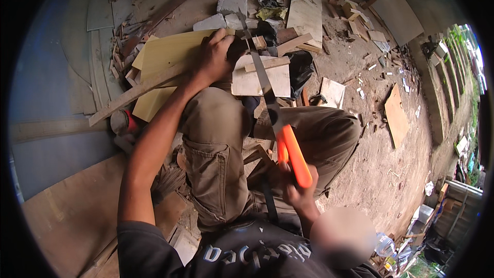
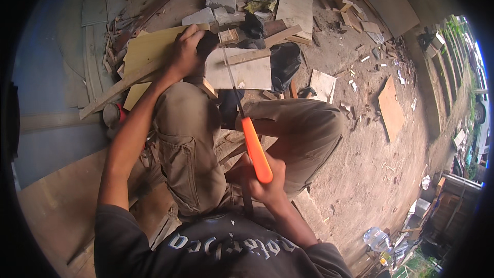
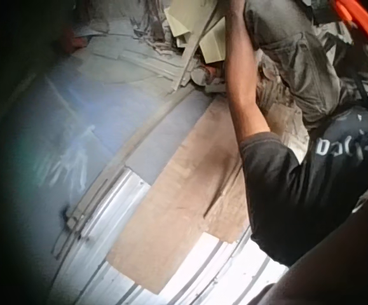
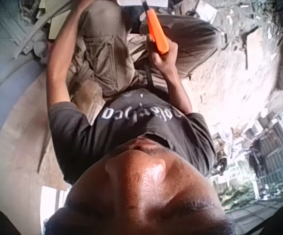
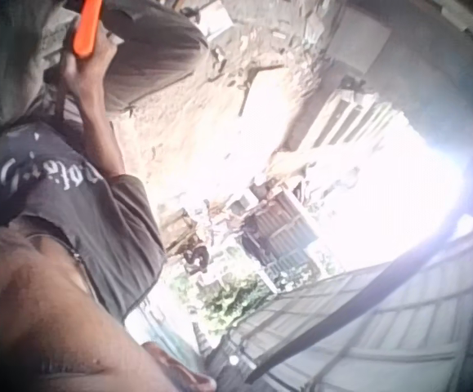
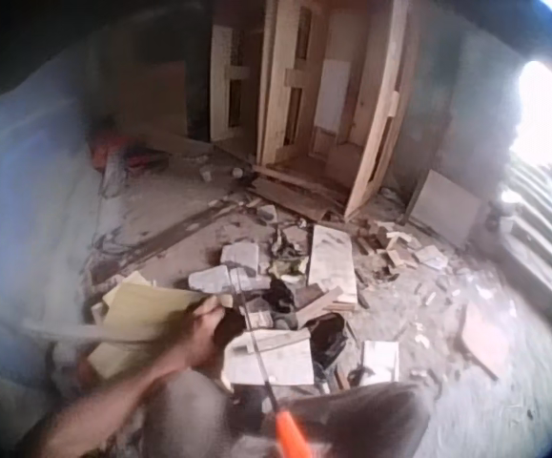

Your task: The person uses a hammer to repeatedly strike and break apart a long wooden plank while sitting on the floor. They then switch to a hand saw to cut the plank into smaller pieces.

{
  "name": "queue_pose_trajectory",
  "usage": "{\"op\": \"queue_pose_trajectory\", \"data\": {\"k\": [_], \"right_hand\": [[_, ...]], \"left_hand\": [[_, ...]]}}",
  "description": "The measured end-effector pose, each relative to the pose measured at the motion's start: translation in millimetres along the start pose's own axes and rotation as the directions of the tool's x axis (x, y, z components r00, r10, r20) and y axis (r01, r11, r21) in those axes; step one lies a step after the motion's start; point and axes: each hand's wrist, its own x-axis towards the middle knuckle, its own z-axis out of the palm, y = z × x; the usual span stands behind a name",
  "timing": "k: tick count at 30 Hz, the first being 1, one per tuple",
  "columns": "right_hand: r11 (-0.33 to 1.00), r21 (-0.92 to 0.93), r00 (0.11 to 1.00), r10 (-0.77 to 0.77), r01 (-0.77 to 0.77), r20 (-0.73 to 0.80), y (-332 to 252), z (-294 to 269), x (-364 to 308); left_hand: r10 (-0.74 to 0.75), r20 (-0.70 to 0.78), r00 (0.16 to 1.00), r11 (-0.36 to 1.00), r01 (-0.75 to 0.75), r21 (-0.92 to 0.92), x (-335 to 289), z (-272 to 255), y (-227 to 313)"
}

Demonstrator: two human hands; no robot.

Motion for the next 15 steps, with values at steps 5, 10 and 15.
{"op": "queue_pose_trajectory", "data": {"k": [5, 10, 15], "right_hand": [[0.976, 0.216, 0.999, 0.020, -0.014, -0.028, 13.5, 39.8, 78.2], [1.000, 0.026, 1.000, -0.010, 0.009, 0.024, 26.7, 13.9, 1.8], [0.978, -0.148, 0.988, -0.151, 0.146, -0.022, 23.8, -15.4, -45.6]], "left_hand": [[-0.018, 0.068, 0.998, 0.993, 0.010, 0.114, -6.4, -11.7, -5.7], [-0.057, 0.020, 0.998, 0.998, 0.056, 0.038, 1.9, -4.8, -1.4], [-0.049, -0.015, 0.999, 0.999, 0.049, 0.020, -5.5, -2.6, -2.8]]}}
